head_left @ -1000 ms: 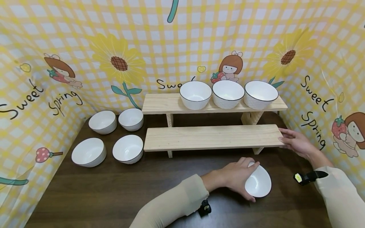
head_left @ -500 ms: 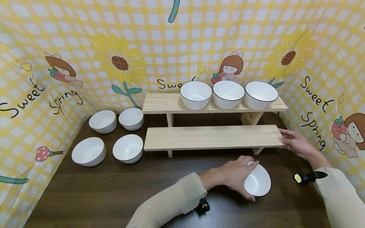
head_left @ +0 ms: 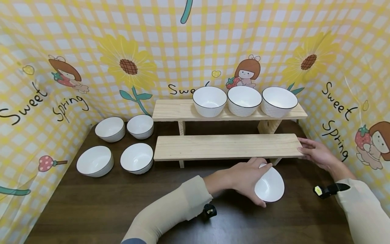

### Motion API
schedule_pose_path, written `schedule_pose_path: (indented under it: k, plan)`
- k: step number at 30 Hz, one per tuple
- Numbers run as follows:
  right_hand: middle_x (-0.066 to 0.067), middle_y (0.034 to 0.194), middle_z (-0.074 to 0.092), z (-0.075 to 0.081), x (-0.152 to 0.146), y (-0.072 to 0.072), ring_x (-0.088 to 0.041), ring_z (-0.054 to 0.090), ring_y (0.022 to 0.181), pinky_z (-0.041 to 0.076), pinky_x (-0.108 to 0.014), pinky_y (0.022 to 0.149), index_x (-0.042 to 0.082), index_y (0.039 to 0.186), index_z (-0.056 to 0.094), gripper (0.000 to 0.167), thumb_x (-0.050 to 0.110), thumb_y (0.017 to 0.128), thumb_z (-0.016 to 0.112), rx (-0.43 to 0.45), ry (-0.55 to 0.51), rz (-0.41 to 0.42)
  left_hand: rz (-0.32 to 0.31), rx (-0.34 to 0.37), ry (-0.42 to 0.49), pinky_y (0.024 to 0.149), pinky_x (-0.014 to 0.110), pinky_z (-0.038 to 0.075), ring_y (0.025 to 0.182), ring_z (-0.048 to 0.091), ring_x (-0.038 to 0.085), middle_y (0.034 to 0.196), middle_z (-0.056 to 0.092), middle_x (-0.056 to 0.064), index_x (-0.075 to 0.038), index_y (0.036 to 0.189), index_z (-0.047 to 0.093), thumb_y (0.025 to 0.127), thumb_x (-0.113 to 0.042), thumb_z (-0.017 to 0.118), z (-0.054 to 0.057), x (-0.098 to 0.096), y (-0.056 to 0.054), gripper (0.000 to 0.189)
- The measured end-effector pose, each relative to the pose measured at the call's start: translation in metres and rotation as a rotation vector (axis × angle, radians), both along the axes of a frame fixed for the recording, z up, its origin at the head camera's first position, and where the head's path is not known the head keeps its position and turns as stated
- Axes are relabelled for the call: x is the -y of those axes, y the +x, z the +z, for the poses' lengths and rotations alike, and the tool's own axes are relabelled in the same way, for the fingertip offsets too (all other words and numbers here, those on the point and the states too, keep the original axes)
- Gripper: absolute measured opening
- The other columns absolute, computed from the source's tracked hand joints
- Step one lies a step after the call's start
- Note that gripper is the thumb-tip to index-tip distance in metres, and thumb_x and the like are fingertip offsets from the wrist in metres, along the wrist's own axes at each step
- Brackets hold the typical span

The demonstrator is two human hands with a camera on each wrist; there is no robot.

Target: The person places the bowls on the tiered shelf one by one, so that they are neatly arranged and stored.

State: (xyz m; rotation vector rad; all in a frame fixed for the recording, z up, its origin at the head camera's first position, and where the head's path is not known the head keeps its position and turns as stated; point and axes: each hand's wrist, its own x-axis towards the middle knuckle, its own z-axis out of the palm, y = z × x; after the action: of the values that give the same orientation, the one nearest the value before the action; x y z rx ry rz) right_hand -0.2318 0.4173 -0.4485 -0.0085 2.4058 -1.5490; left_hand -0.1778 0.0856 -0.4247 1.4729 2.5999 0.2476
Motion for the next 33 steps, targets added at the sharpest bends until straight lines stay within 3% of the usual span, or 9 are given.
schedule_pose_path:
  k: [13, 33]
  plan:
    - [-0.047, 0.152, 0.019, 0.0, 0.0, 0.0, 0.007, 0.058, 0.093, 0.055, -0.025, 0.08, -0.014, 0.156, 0.006, 0.064, 0.009, 0.11, 0.044, 0.009, -0.022, 0.01, 0.015, 0.097, 0.07, 0.096, 0.03, 0.047, 0.142, 0.03, 0.015, 0.157, 0.032, 0.004, -0.014, 0.162, 0.027, 0.067, -0.068, 0.083, 0.038, 0.038, -0.008, 0.123]
    - [-0.045, 0.151, 0.022, -0.002, -0.002, -0.001, 0.006, 0.059, 0.093, 0.055, -0.025, 0.081, -0.014, 0.156, 0.008, 0.065, 0.01, 0.109, 0.045, 0.001, -0.01, -0.001, 0.053, 0.121, 0.136, 0.098, 0.031, 0.048, 0.14, 0.033, 0.019, 0.157, 0.032, 0.008, -0.012, 0.16, 0.031, 0.066, -0.061, 0.087, 0.076, 0.1, -0.023, 0.12]
